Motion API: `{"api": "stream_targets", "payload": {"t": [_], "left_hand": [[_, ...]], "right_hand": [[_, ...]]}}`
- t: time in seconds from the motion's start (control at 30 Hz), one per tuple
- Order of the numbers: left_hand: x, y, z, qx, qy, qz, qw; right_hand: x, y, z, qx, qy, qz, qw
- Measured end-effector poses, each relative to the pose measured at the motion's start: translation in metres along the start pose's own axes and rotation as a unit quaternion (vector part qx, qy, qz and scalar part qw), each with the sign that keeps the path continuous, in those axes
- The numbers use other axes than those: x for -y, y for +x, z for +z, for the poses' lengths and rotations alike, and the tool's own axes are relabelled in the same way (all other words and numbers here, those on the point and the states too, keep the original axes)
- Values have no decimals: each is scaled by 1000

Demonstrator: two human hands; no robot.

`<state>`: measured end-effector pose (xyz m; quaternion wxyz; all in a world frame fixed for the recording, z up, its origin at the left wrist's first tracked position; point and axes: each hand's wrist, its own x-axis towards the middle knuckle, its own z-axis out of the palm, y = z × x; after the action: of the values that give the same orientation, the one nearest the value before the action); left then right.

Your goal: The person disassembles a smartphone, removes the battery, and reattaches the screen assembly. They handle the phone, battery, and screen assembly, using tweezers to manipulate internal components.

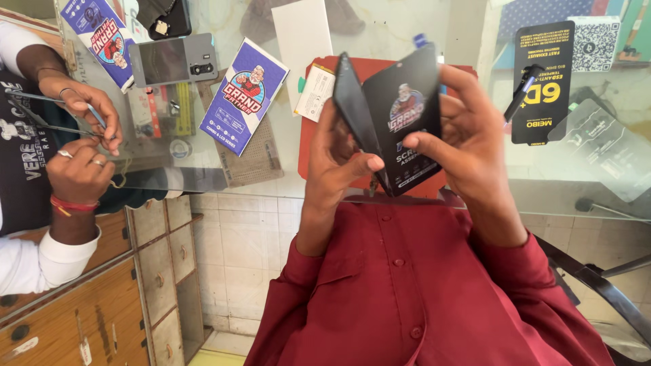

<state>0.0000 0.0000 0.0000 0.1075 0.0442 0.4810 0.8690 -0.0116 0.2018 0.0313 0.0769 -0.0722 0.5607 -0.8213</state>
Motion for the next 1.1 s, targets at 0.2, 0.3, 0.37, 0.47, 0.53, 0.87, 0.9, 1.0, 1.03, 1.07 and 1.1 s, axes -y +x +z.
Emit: {"api": "stream_targets", "payload": {"t": [0.2, 0.3, 0.37, 0.47, 0.53, 0.87, 0.9, 1.0, 1.03, 1.07, 1.1], "left_hand": [[6, 4, 2, 29, -52, -42, 997], [-14, 7, -8, 27, -57, -49, 997], [-15, 8, -3, 27, -60, -45, 997], [-3, 7, -14, 16, -60, -66, 996], [-1, 9, -14, 28, -66, -41, 997], [15, 8, -21, 69, -84, -35, 993], [18, 8, -22, 71, -80, -36, 994], [27, 8, -24, 73, -78, -39, 994], [31, 9, -24, 73, -82, -39, 993], [35, 9, -25, 73, -87, -40, 993], [40, 10, -26, 73, -96, -43, 992]], "right_hand": [[-22, 11, 2, 20, 60, 23, 998], [-17, 22, 23, 27, 73, 7, 997], [-11, 21, 24, 30, 82, 3, 996], [-22, 21, 24, 31, 82, -3, 996], [-19, 21, 24, 27, 77, 0, 997], [-11, 11, 22, 23, -14, -29, 999], [-11, 11, 21, 27, -22, -43, 998], [-11, 10, 17, 29, -40, -55, 997], [-11, 10, 15, 28, -45, -54, 997], [-10, 10, 14, 31, -73, -60, 995], [-10, 9, 12, 34, -100, -65, 992]]}}
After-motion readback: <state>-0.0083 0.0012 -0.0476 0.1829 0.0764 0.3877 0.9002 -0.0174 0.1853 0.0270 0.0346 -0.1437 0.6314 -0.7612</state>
